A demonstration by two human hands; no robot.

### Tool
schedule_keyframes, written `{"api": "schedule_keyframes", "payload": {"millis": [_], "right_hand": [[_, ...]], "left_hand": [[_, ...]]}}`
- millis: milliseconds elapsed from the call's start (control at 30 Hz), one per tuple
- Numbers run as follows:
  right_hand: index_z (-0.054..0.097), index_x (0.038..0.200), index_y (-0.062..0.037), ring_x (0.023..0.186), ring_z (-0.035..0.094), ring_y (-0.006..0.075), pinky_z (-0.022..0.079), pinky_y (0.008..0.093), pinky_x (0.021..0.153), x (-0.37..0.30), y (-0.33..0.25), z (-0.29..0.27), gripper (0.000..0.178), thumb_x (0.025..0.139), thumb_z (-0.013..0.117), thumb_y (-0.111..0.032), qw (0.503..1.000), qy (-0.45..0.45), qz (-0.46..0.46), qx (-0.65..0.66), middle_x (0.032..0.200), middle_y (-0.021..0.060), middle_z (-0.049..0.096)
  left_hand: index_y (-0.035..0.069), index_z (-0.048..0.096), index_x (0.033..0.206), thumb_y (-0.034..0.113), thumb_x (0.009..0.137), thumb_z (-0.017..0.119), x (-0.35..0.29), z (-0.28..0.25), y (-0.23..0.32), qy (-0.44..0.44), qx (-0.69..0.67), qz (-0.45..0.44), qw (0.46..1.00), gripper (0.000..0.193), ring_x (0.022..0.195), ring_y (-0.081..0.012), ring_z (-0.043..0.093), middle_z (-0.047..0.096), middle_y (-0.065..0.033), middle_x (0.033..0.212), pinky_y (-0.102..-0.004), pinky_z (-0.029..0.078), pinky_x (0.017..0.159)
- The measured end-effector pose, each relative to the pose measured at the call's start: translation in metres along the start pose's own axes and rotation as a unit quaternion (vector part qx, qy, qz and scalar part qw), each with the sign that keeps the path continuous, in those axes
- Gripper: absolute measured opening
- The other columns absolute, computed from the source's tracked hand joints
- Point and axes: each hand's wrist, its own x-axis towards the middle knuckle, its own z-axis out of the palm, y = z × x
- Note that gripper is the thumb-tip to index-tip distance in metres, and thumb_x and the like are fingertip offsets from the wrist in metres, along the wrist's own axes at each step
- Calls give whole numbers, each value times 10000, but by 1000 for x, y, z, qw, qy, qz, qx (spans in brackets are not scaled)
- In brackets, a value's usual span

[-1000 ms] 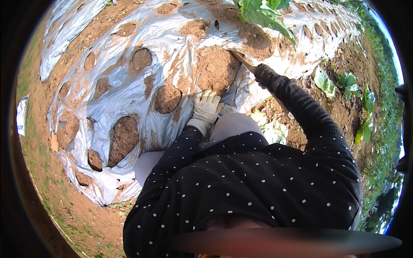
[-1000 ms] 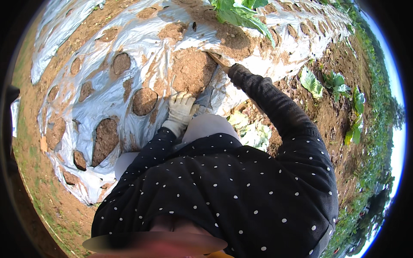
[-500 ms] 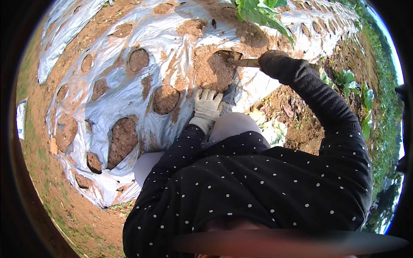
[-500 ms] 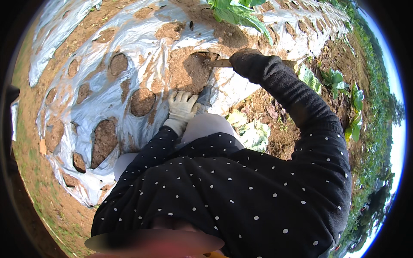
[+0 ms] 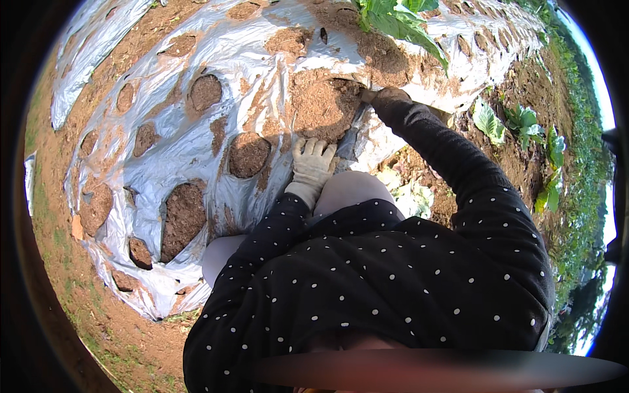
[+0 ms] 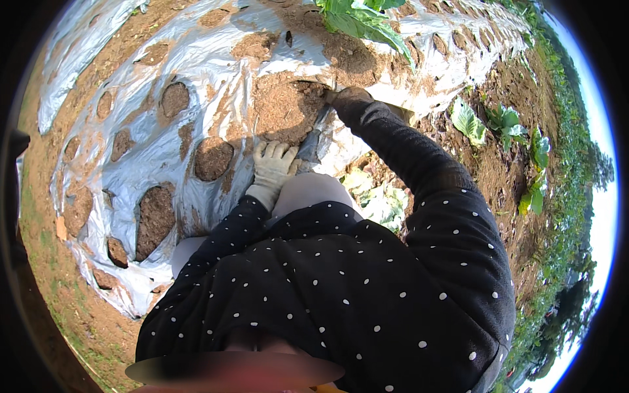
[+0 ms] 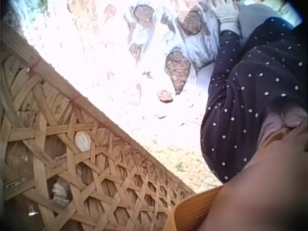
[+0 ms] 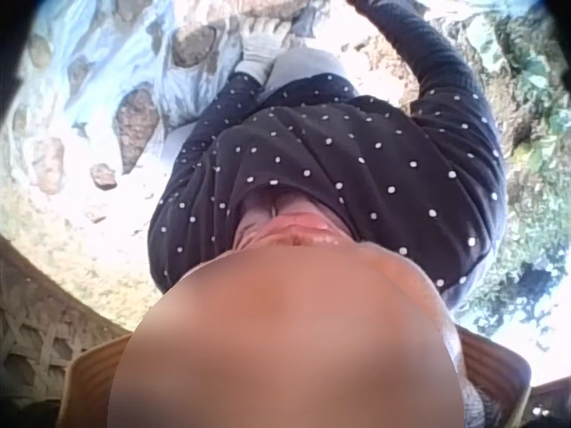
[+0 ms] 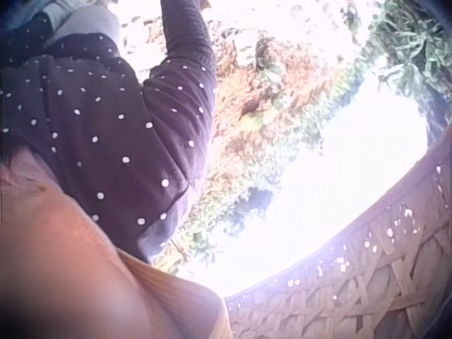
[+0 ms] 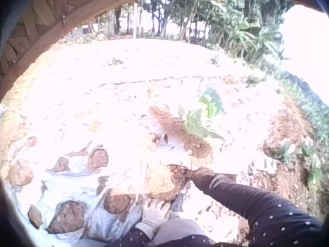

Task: The person kneels on a white plastic sheet laid over soil and uses a small wooden tool to scoop soil into pre-cut holes. They then use their gloved hands to press and smooth the soil into each hole.

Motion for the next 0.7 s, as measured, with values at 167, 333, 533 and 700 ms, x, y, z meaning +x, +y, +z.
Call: {"api": "schedule_keyframes", "payload": {"millis": [167, 333, 533, 700], "right_hand": [[717, 1058, -168, 959, 676, 301, 522, 399, 821, -26, 5, 22, 299, 942, 510, -349, 976, 110, 120, 146, 951, 123, 718], [713, 949, -99, 838, 679, 345, 522, 438, 755, -48, 8, -3, 387, 951, 495, -419, 992, 66, 44, 97, 862, 145, 700], [659, 801, -80, 644, 622, 338, 504, 440, 616, -70, 35, -77, 270, 883, 648, -337, 993, -16, -109, 39, 649, 127, 613], [690, 819, -62, 736, 654, 330, 515, 425, 661, -56, 0, -81, 164, 849, 645, -217, 974, -106, -194, -55, 756, 157, 654]], "left_hand": [[172, 685, 1045, 374, 796, 673, 0, -7, 3, -11, 11, 0, 1000, 321, 1112, -220, 546, 641, -20, 1072, -529, 289, 1049], [154, 686, 1031, 352, 816, 657, -2, -17, 3, -38, 2, -4, 999, 294, 1135, -221, 542, 646, -29, 1105, -558, 270, 1055], [146, 679, 1031, 363, 801, 659, -5, -11, 7, -26, 21, -11, 999, 316, 1191, -235, 524, 636, -56, 1174, -587, 250, 1064], [144, 666, 1075, 390, 786, 658, -5, -4, 5, -23, 29, -8, 999, 380, 1208, -249, 512, 621, -75, 1207, -607, 236, 1069]]}}
